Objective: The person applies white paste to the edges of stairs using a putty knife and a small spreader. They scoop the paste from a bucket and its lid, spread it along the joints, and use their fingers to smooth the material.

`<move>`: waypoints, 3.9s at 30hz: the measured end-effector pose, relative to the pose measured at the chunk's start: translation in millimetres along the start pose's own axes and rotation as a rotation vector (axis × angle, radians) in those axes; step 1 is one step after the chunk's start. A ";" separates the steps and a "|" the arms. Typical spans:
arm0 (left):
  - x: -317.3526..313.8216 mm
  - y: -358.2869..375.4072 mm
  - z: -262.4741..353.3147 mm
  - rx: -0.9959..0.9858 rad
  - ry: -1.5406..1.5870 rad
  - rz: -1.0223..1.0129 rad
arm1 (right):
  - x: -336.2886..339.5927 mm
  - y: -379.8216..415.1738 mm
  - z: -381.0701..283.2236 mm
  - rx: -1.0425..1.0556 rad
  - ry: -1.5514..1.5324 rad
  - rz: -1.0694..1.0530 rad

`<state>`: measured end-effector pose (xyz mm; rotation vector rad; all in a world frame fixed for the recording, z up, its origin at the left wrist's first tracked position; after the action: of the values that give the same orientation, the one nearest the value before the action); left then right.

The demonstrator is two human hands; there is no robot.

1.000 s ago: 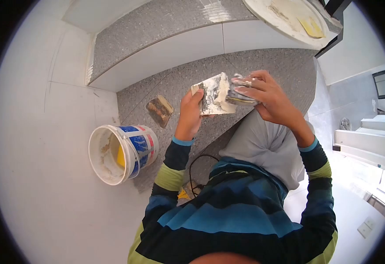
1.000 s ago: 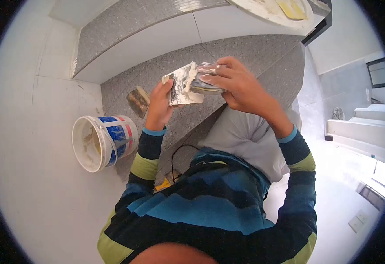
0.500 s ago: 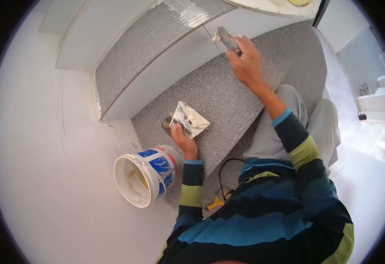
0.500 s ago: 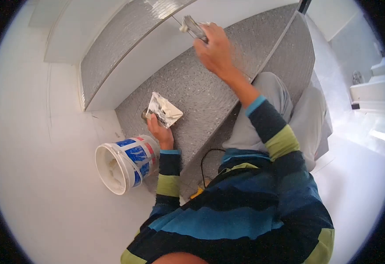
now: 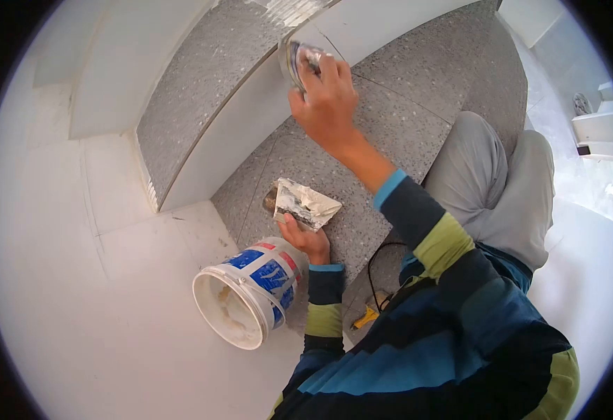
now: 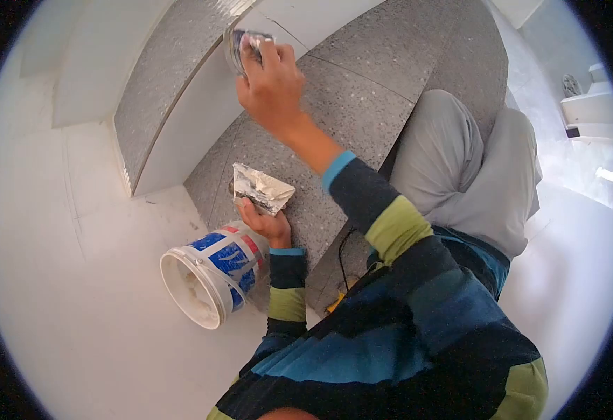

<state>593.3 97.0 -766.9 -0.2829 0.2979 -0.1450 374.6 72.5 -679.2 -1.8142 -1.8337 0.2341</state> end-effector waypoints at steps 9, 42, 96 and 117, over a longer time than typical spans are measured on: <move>3.1 -2.0 -3.9 -0.021 0.036 0.000 | 1.7 -30.1 17.6 0.046 -0.088 0.156; 16.2 -2.4 -18.7 -0.004 -0.004 0.027 | -5.3 0.5 70.6 -0.204 0.094 0.082; 13.5 -4.1 -18.2 -0.038 -0.044 0.112 | 13.4 -12.7 51.2 -0.233 -0.119 -0.112; 30.7 14.1 -5.6 -0.030 -0.232 0.240 | 310.2 -60.3 171.5 -0.662 0.046 -0.161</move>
<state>621.9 103.3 -784.5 -0.2889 0.1023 0.1291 256.0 410.0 -714.8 -2.0332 -2.1709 -0.5328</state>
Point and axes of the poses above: each hand's wrist, its own y-axis away from the middle knuckle, its own x-axis out of the back of the hand, z = x × y, the point moved 2 cm from there along -y, towards the middle knuckle, and after that the axes turned 15 degrees about -x, right-handed, at the moved point
